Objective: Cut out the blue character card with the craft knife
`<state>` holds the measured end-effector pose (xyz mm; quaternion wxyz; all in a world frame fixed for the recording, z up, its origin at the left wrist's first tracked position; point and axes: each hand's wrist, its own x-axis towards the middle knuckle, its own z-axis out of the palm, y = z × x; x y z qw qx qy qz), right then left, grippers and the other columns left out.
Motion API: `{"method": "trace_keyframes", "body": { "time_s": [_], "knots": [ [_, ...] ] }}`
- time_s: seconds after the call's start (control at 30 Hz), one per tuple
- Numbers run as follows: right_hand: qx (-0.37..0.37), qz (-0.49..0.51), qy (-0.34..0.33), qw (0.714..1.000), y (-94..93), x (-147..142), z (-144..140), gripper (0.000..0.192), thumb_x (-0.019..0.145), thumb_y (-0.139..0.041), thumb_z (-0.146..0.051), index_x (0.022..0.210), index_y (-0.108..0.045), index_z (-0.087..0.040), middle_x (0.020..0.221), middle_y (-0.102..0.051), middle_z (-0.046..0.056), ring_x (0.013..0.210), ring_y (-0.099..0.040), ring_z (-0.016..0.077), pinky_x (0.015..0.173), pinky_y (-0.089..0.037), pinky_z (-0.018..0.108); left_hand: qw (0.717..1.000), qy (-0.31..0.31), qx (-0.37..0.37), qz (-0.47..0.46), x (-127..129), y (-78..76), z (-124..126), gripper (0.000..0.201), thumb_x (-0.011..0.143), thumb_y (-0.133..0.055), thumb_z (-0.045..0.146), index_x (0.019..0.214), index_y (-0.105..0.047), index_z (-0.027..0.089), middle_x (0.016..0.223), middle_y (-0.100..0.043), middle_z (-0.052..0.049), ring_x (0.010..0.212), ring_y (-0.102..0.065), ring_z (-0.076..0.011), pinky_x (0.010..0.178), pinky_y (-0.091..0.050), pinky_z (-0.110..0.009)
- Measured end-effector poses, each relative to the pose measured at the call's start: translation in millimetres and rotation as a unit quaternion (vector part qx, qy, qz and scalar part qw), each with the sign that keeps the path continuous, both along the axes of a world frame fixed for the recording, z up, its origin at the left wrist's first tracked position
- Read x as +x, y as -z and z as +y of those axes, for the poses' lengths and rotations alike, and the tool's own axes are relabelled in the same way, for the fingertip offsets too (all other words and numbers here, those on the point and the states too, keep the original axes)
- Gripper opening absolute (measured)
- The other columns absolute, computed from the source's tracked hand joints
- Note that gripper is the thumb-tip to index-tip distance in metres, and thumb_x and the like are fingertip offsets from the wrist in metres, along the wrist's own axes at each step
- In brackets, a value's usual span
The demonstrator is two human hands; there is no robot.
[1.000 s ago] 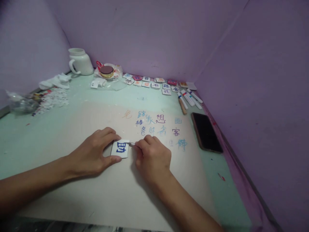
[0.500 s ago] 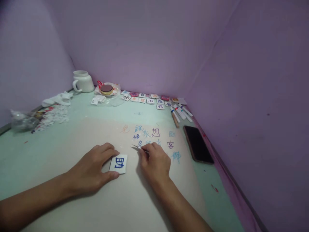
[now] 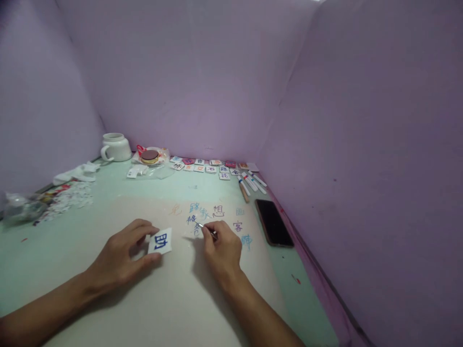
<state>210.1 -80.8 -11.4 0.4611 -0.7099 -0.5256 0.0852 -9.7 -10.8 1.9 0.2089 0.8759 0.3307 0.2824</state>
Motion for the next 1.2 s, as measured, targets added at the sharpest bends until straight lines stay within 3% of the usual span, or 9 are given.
{"method": "trace_keyframes", "body": {
  "time_s": [0.1,0.27,0.4,0.5,0.67,0.83,0.97,1.07,1.2],
  "knots": [
    [0.021,0.024,-0.011,0.999,-8.9,0,-3,0.022,0.081,-0.053,-0.037,0.078,-0.066,-0.019,0.074,-0.067,0.002,0.062,-0.057,0.0142,0.060,-0.043,0.026,1.000,0.008,0.009,0.017,0,2.0,2,0.031,0.081,-0.055,0.042,0.101,-0.058,0.018,0.098,-0.057,-0.005,0.070,-0.055,-0.0168,0.065,-0.046,-0.030],
    [-0.024,0.167,-0.042,0.985,-19.3,6,-3,0.018,0.065,-0.067,-0.035,0.071,-0.063,-0.019,0.062,-0.058,-0.003,0.052,-0.042,0.0109,0.054,-0.034,0.025,0.991,0.022,0.057,0.119,5,8.2,1,0.042,0.074,-0.063,0.045,0.107,-0.060,0.019,0.106,-0.059,-0.008,0.087,-0.056,-0.0251,0.079,-0.045,-0.039],
    [-0.043,0.241,-0.052,0.968,-23.9,9,-1,0.012,0.067,-0.063,-0.030,0.064,-0.059,-0.018,0.056,-0.048,-0.005,0.054,-0.039,0.0098,0.054,-0.030,0.024,0.988,0.019,0.074,0.133,5,12.5,1,0.034,0.071,-0.067,0.036,0.101,-0.064,0.022,0.101,-0.062,-0.006,0.087,-0.057,-0.0252,0.079,-0.046,-0.038],
    [-0.085,0.303,-0.088,0.945,-27.1,7,-2,0.014,0.067,-0.063,-0.030,0.065,-0.059,-0.017,0.053,-0.046,-0.006,0.048,-0.035,0.0076,0.049,-0.027,0.023,0.989,0.017,0.123,0.081,1,14.5,4,0.032,0.072,-0.067,0.038,0.099,-0.064,0.021,0.099,-0.063,-0.006,0.087,-0.058,-0.0251,0.077,-0.047,-0.038],
    [-0.174,0.395,-0.180,0.884,-28.8,-9,-9,0.024,0.066,-0.066,-0.037,0.073,-0.064,-0.015,0.056,-0.056,-0.002,0.040,-0.034,0.0056,0.040,-0.021,0.021,0.969,0.027,0.237,-0.065,-3,13.1,2,0.040,0.080,-0.062,0.034,0.116,-0.053,0.018,0.110,-0.057,-0.011,0.101,-0.053,-0.0286,0.083,-0.047,-0.041],
    [-0.163,0.422,-0.265,0.852,-24.5,-27,-17,0.022,0.065,-0.070,-0.032,0.054,-0.058,-0.017,0.038,-0.039,-0.009,0.037,-0.030,0.0043,0.040,-0.020,0.019,0.967,0.065,0.235,-0.068,5,13.0,-11,0.045,0.082,-0.059,0.031,0.125,-0.046,0.025,0.112,-0.052,-0.012,0.105,-0.050,-0.0318,0.088,-0.045,-0.047],
    [-0.110,0.486,-0.200,0.844,-22.0,-24,-14,0.024,0.057,-0.074,-0.027,0.049,-0.054,-0.017,0.036,-0.041,-0.009,0.034,-0.029,0.0037,0.037,-0.017,0.019,0.979,0.098,0.167,-0.057,-2,17.3,-13,0.053,0.089,-0.041,0.032,0.140,-0.029,0.028,0.130,-0.042,-0.013,0.119,-0.043,-0.0349,0.093,-0.045,-0.050],
    [-0.041,0.542,-0.125,0.830,-23.8,-4,-6,0.025,0.053,-0.076,-0.029,0.053,-0.054,-0.017,0.037,-0.043,-0.009,0.033,-0.030,0.0036,0.035,-0.014,0.018,0.980,0.116,0.151,-0.054,-14,10.4,-18,0.051,0.092,-0.033,0.033,0.142,-0.026,0.032,0.131,-0.046,-0.011,0.121,-0.044,-0.0342,0.094,-0.046,-0.051],
    [0.034,0.580,-0.055,0.812,-24.1,36,5,0.025,0.054,-0.073,-0.030,0.057,-0.052,-0.016,0.051,-0.059,-0.002,0.035,-0.029,0.0016,0.033,-0.010,0.017,0.944,0.282,0.165,0.048,-14,-20.8,-36,0.051,0.095,-0.032,0.040,0.145,-0.024,0.037,0.119,-0.064,-0.004,0.109,-0.059,-0.0274,0.095,-0.049,-0.042]
  ]
}}
